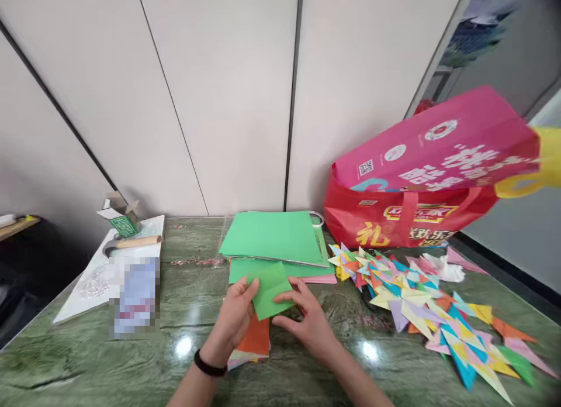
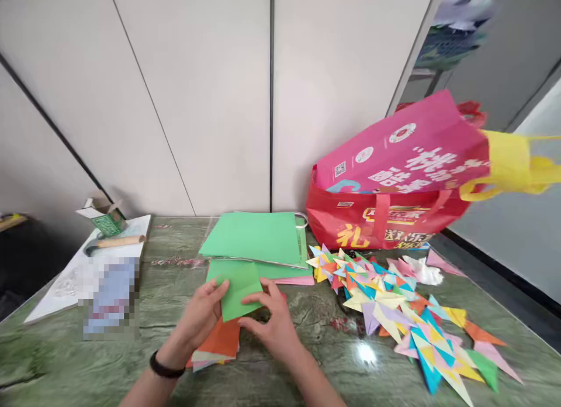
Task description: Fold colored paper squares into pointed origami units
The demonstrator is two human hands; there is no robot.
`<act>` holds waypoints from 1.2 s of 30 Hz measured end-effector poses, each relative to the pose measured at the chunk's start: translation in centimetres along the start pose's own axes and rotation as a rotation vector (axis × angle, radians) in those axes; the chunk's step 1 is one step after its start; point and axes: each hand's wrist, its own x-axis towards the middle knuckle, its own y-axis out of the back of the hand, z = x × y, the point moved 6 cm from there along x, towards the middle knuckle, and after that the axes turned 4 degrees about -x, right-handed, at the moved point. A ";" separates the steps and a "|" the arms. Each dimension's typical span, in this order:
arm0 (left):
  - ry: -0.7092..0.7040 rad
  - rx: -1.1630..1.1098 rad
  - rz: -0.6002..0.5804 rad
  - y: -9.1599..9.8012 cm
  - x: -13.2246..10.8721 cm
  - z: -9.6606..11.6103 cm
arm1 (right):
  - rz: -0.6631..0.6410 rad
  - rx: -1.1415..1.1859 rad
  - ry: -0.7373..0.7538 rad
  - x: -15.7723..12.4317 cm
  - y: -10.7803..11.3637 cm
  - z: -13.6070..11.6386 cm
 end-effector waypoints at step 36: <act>0.040 0.060 0.078 -0.2 -0.1 -1.2 | 0.360 0.102 -0.106 0.0 2.1 -0.3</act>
